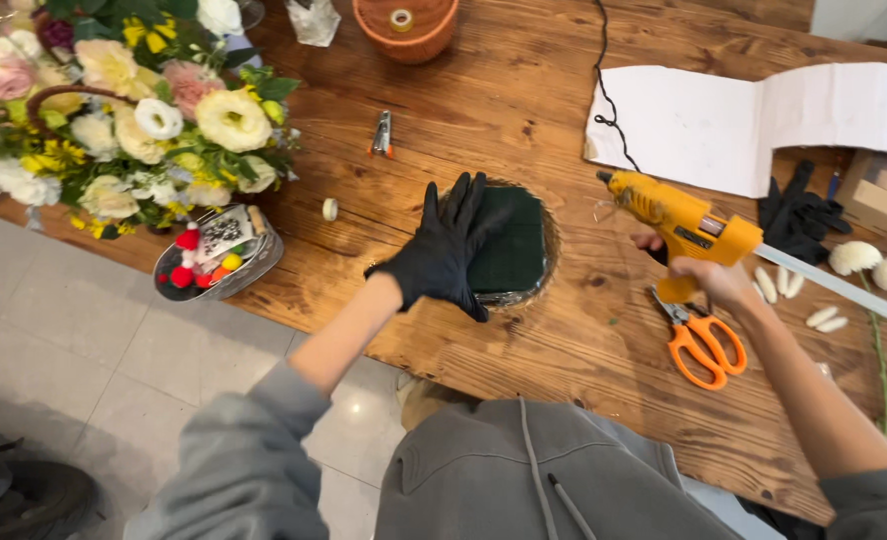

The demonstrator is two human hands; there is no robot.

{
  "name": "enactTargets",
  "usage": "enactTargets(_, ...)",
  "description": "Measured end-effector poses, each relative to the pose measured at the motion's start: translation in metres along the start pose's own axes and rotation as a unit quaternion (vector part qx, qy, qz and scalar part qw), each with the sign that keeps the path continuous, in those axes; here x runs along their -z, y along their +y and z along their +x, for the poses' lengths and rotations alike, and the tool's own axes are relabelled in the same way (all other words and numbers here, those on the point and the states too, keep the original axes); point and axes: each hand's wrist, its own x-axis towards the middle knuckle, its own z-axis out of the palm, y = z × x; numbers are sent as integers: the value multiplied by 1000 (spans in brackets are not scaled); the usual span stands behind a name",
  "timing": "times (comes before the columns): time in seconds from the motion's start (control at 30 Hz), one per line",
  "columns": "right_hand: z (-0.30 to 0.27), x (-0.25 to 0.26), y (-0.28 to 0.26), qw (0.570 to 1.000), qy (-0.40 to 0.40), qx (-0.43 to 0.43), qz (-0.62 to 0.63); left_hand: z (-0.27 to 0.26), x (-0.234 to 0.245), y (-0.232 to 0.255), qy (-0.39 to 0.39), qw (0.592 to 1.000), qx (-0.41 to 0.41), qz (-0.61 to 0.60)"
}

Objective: The person places a block of floral foam into a wicker basket and secures it using a hot glue gun. They apply glue to the edges of the foam and press it down to ensure it is firmly attached to the basket.

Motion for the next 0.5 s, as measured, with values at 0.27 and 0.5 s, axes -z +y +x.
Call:
enactTargets(0.27,-36,23,-17,1000,-24,-4,4,22,-39,20,123,972,103,-169)
enactTargets(0.5,-14,-45,13,995,-35,91,32,30,31,54,109,923,-24,-368)
